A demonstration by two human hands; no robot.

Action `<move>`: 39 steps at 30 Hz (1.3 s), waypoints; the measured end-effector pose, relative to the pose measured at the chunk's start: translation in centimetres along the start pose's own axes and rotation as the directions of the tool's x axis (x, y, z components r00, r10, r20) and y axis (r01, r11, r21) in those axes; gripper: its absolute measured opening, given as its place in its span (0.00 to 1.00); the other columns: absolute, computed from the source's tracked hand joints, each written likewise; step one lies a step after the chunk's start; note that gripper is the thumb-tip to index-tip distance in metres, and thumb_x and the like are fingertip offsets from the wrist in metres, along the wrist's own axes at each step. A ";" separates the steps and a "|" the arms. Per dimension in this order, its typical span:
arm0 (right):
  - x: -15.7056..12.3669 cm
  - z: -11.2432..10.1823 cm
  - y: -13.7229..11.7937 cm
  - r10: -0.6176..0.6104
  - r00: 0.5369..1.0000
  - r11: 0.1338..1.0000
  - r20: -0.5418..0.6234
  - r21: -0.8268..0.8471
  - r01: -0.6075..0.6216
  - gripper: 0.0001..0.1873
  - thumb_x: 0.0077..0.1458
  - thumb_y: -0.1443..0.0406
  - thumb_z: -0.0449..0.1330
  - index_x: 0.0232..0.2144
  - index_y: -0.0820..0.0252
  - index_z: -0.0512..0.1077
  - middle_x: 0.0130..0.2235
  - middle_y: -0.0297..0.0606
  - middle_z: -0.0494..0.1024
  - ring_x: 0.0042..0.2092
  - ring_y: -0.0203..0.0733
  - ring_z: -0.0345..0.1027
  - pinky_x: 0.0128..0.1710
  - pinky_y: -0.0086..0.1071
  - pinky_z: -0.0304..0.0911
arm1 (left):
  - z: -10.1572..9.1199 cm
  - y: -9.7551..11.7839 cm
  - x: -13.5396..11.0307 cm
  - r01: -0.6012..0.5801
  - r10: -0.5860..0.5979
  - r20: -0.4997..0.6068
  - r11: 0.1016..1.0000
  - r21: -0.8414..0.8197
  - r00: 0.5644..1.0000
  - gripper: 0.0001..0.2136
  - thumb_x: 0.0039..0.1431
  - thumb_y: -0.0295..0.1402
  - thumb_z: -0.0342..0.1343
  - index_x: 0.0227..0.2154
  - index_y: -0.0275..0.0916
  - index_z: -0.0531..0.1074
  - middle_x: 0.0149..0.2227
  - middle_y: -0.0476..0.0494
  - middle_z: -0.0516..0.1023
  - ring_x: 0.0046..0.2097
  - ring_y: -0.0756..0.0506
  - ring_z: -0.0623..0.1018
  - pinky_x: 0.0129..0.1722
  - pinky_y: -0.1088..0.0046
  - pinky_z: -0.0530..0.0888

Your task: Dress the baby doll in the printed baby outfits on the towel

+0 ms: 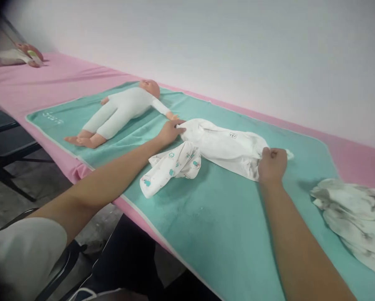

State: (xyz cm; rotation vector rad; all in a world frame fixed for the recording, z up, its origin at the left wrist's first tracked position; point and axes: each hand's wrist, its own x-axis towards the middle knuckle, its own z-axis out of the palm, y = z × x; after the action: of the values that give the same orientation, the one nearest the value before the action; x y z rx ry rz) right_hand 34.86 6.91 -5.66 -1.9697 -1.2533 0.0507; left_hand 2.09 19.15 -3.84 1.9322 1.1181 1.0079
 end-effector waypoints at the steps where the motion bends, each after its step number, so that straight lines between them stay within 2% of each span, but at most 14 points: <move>1: -0.2 -0.2 -1.0 0.022 1.000 0.994 -0.013 0.103 -0.020 0.24 0.60 0.53 0.37 0.51 0.56 0.59 0.47 0.56 0.69 0.47 0.54 0.67 0.39 0.49 0.61 | -0.2 0.6 -0.3 -0.020 0.025 0.025 0.983 -0.183 0.999 0.18 0.55 0.27 0.52 0.49 0.31 0.69 0.49 0.38 0.73 0.51 0.42 0.71 0.54 0.62 0.64; 3: -0.8 -0.5 -3.6 0.027 0.999 0.916 0.042 0.399 -0.042 0.22 0.60 0.52 0.41 0.53 0.52 0.57 0.51 0.50 0.69 0.48 0.48 0.68 0.38 0.43 0.64 | -0.4 1.7 -1.0 -0.017 0.097 0.142 0.876 -0.481 0.985 0.19 0.57 0.29 0.52 0.52 0.33 0.67 0.50 0.38 0.72 0.50 0.42 0.72 0.52 0.60 0.67; 5: -1.7 -0.5 -6.1 -0.083 0.981 0.809 0.178 0.586 -0.038 0.20 0.59 0.52 0.46 0.49 0.53 0.62 0.52 0.47 0.69 0.49 0.45 0.67 0.39 0.40 0.63 | -0.6 2.7 -1.7 0.048 0.174 0.290 0.780 -0.624 0.941 0.18 0.60 0.34 0.50 0.51 0.34 0.67 0.48 0.38 0.73 0.49 0.42 0.73 0.50 0.59 0.68; 7: -2.8 0.2 -7.7 -0.229 0.942 0.831 0.246 0.554 0.057 0.19 0.58 0.52 0.49 0.44 0.57 0.67 0.52 0.46 0.70 0.49 0.44 0.67 0.43 0.41 0.61 | -0.5 3.0 -2.1 0.110 0.178 0.360 0.751 -0.651 0.916 0.20 0.62 0.40 0.45 0.52 0.34 0.67 0.45 0.38 0.74 0.47 0.42 0.75 0.48 0.57 0.69; 10: -3.9 2.3 -7.8 -0.287 0.951 0.928 0.113 0.279 0.247 0.24 0.51 0.50 0.57 0.45 0.60 0.68 0.54 0.47 0.68 0.56 0.49 0.59 0.54 0.45 0.54 | 0.1 2.6 -2.1 0.083 0.086 0.292 0.850 -0.519 0.953 0.23 0.57 0.40 0.53 0.53 0.33 0.64 0.47 0.36 0.73 0.48 0.40 0.74 0.50 0.57 0.68; 13: -4.2 4.2 -6.6 -0.130 0.978 0.986 0.165 0.121 0.110 0.32 0.48 0.46 0.58 0.48 0.62 0.66 0.51 0.49 0.70 0.54 0.54 0.62 0.53 0.47 0.55 | 1.1 2.0 -1.9 0.015 0.072 0.268 0.951 -0.310 0.961 0.29 0.47 0.34 0.62 0.53 0.34 0.64 0.54 0.35 0.68 0.56 0.38 0.67 0.56 0.59 0.63; 16: -4.3 4.9 -6.7 -0.103 0.950 0.956 0.295 0.292 0.012 0.28 0.49 0.48 0.58 0.47 0.58 0.66 0.50 0.44 0.71 0.52 0.49 0.64 0.53 0.44 0.56 | 2.1 2.0 -1.9 -0.010 0.126 0.360 0.951 -0.308 0.925 0.28 0.49 0.37 0.60 0.54 0.37 0.64 0.57 0.38 0.67 0.57 0.38 0.67 0.57 0.61 0.62; 20: -5.6 4.1 -9.4 -0.194 0.882 0.670 0.430 0.715 -0.200 0.27 0.49 0.51 0.60 0.49 0.56 0.65 0.53 0.41 0.70 0.52 0.45 0.65 0.51 0.39 0.60 | 2.9 2.9 -2.5 0.003 0.104 0.331 0.951 -0.309 0.938 0.31 0.48 0.36 0.59 0.56 0.34 0.61 0.58 0.36 0.64 0.58 0.38 0.65 0.59 0.64 0.60; 23: -7.0 2.9 -11.2 -0.265 0.804 0.437 0.532 0.810 -0.391 0.26 0.53 0.48 0.54 0.51 0.54 0.64 0.52 0.39 0.70 0.50 0.46 0.67 0.48 0.39 0.64 | 2.9 3.6 -3.2 0.012 0.078 0.298 0.956 -0.292 0.951 0.32 0.49 0.39 0.59 0.57 0.36 0.59 0.58 0.38 0.64 0.58 0.38 0.64 0.59 0.62 0.59; 27: -8.1 2.2 -11.6 -0.370 0.728 0.383 0.577 0.809 -0.446 0.28 0.53 0.48 0.55 0.54 0.51 0.62 0.54 0.39 0.68 0.52 0.47 0.65 0.49 0.40 0.63 | 2.5 4.3 -3.7 0.015 0.055 0.306 0.975 -0.222 0.950 0.31 0.49 0.40 0.60 0.56 0.38 0.60 0.53 0.39 0.70 0.53 0.37 0.70 0.54 0.61 0.65; 30: -8.7 2.6 -11.5 -0.425 0.713 0.532 0.558 0.791 -0.302 0.41 0.46 0.52 0.64 0.59 0.52 0.53 0.60 0.42 0.60 0.58 0.48 0.58 0.55 0.42 0.57 | 2.3 4.7 -3.8 -0.017 0.064 0.268 0.985 -0.174 0.961 0.22 0.50 0.38 0.57 0.49 0.38 0.67 0.47 0.40 0.74 0.48 0.38 0.72 0.49 0.64 0.68; 34: -9.9 3.7 -11.8 -0.497 0.747 0.767 0.442 0.626 0.140 0.58 0.34 0.57 0.71 0.63 0.51 0.44 0.64 0.44 0.48 0.64 0.53 0.43 0.61 0.47 0.44 | 2.4 5.1 -4.1 -0.021 0.038 0.141 0.992 -0.123 0.989 0.17 0.50 0.36 0.55 0.43 0.39 0.67 0.43 0.44 0.74 0.45 0.41 0.72 0.47 0.65 0.68; 36: -10.5 4.3 -12.0 -0.530 0.775 0.792 0.344 0.527 0.308 0.55 0.33 0.61 0.71 0.61 0.53 0.48 0.61 0.45 0.52 0.62 0.54 0.45 0.61 0.47 0.44 | 2.6 5.2 -4.5 -0.035 0.037 0.024 0.997 -0.073 0.999 0.14 0.49 0.36 0.54 0.40 0.40 0.66 0.41 0.46 0.74 0.45 0.41 0.72 0.48 0.65 0.67; 39: -11.0 4.9 -12.5 -0.535 0.813 0.797 0.230 0.458 0.395 0.45 0.35 0.65 0.67 0.57 0.54 0.55 0.54 0.44 0.63 0.56 0.53 0.56 0.56 0.46 0.52 | 2.9 5.0 -4.9 -0.087 0.083 -0.065 0.995 -0.056 0.994 0.11 0.48 0.35 0.54 0.37 0.43 0.66 0.39 0.48 0.74 0.45 0.42 0.72 0.48 0.65 0.66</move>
State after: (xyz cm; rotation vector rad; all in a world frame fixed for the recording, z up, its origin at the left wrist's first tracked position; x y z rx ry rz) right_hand 17.82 3.80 -5.16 -1.2879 -1.7872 0.3875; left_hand 4.85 12.25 -2.44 1.9269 1.0365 1.1421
